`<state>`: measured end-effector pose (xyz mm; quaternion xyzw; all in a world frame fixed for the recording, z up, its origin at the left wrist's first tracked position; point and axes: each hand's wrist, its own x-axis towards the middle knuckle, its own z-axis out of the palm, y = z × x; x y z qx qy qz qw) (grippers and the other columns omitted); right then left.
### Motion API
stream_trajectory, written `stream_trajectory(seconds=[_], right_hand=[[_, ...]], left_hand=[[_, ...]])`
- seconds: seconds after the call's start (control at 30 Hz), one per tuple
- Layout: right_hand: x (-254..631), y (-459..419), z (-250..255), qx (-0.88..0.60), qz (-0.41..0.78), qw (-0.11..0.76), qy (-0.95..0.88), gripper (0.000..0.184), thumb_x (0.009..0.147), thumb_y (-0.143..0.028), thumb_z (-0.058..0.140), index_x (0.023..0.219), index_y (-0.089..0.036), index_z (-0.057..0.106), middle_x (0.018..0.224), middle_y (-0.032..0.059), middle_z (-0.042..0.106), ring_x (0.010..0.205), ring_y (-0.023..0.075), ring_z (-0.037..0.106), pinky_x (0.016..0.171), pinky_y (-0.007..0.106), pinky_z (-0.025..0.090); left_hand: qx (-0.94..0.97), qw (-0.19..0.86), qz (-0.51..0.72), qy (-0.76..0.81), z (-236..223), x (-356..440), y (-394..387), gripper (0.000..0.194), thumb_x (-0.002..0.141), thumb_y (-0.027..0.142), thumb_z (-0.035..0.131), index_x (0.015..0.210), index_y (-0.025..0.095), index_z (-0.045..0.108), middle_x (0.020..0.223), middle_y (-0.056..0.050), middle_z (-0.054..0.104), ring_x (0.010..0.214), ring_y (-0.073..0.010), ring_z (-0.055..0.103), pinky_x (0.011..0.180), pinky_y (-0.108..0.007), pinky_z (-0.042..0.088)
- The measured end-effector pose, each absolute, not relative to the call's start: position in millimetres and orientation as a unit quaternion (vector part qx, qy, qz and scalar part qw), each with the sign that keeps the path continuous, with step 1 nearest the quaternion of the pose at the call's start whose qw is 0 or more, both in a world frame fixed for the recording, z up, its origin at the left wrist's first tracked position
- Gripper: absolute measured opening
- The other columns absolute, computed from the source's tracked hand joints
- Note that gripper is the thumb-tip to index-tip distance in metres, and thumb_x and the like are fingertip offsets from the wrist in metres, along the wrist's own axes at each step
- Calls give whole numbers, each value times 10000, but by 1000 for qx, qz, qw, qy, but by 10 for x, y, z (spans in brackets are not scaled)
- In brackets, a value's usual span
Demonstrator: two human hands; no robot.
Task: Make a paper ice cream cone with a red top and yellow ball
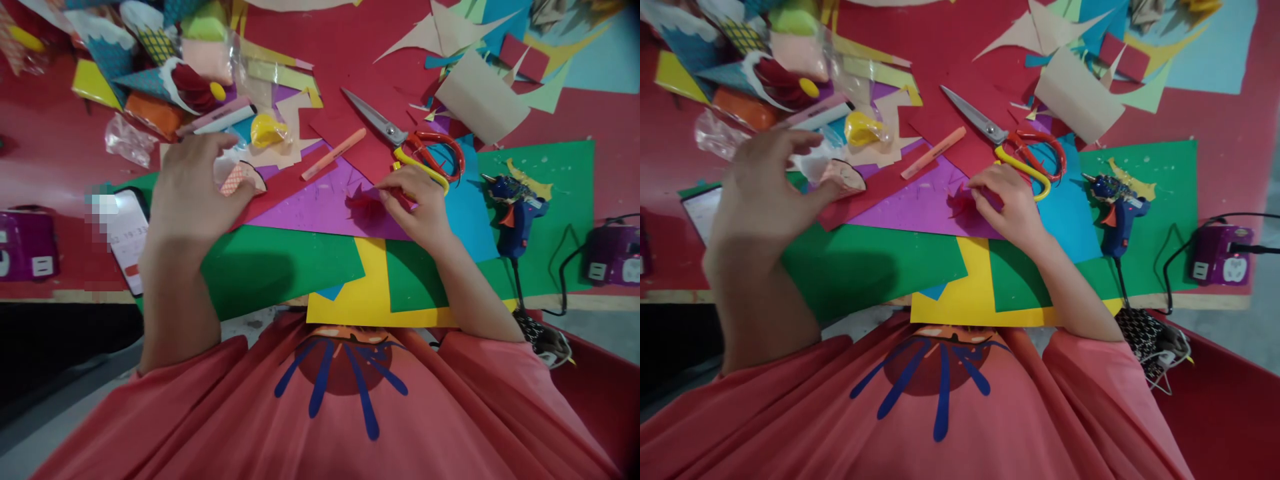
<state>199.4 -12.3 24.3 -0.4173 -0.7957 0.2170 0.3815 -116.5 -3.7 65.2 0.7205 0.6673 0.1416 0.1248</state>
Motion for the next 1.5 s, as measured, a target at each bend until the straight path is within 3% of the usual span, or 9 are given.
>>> stream_trajectory(seconds=[0.07, 0.23, 0.4, 0.7, 0.87, 1.0, 1.1, 1.2, 1.5], right_hand=[[2027, -105, 269, -406, 214, 372, -807, 141, 938, -235, 554, 949, -239, 695, 915, 28, 752, 881, 210, 703, 821, 422, 581], [2084, -76, 264, -392, 256, 302, -831, 169, 952, -302, 572, 1030, -297, 722, 988, 34, 754, 941, 225, 695, 843, 441, 584], [2083, -63, 230, -379, 285, 296, -829, 183, 962, -331, 572, 1070, -310, 720, 1012, 31, 752, 953, 222, 692, 864, 439, 578], [2067, -45, 186, -363, 253, 333, -833, 168, 974, -320, 543, 964, -262, 700, 926, 24, 743, 878, 201, 700, 809, 400, 575], [2082, -69, 252, -395, 203, 373, -815, 164, 968, -278, 536, 975, -268, 699, 949, 28, 754, 909, 206, 715, 820, 407, 582], [2068, -108, 282, -384, 163, 418, -807, 127, 948, -227, 568, 980, -274, 682, 927, 28, 753, 877, 200, 717, 783, 398, 592], [2031, -154, 285, -398, 187, 406, -801, 132, 949, -257, 555, 965, -297, 680, 917, 25, 756, 872, 213, 720, 806, 432, 592], [1968, -212, 271, -422, 215, 407, -781, 159, 947, -299, 527, 940, -288, 686, 925, 23, 757, 892, 227, 722, 861, 473, 581], [1779, -327, 217, -479, 222, 509, -680, 105, 874, -223, 581, 789, -241, 639, 780, 8, 707, 742, 185, 678, 692, 374, 571]], left_hand=[[701, 149, 125, 687, 547, -1256, -84, 637, 639, 314, 715, 1252, 219, 570, 1315, -77, 625, 1261, -357, 534, 1123, -558, 394], [667, 164, 138, 713, 391, -1226, -126, 339, 706, 453, 669, 1000, 303, 592, 1092, -70, 658, 1090, -352, 539, 1037, -582, 404], [682, 149, 143, 701, 432, -1132, -97, 333, 668, 402, 704, 956, 279, 592, 1063, -81, 662, 1058, -357, 535, 996, -584, 410], [762, 227, 186, 577, 464, -773, -53, 437, 717, 339, 761, 1090, 275, 543, 1132, -46, 671, 1054, -273, 593, 913, -449, 493], [794, 241, 187, 525, 392, -582, 3, 513, 770, 443, 740, 1205, 260, 539, 1234, -89, 646, 1221, -342, 568, 1077, -523, 433], [841, 238, 244, 421, 489, -382, -85, 699, 865, 488, 649, 1462, 293, 341, 1581, -67, 416, 1491, -296, 376, 1246, -499, 309], [861, 225, 252, 380, 505, -144, -212, 758, 926, 551, 561, 1512, 222, 210, 1604, -173, 370, 1517, -283, 356, 1235, -497, 347], [838, 227, 251, 429, 408, 92, -297, 845, 888, 519, 637, 1519, 222, 158, 1586, -187, 395, 1498, -318, 388, 1212, -515, 378], [820, 158, 214, 507, 311, 379, -227, 514, 838, 208, 574, 1343, 182, 482, 1304, -116, 658, 1226, -299, 606, 1078, -439, 450]])
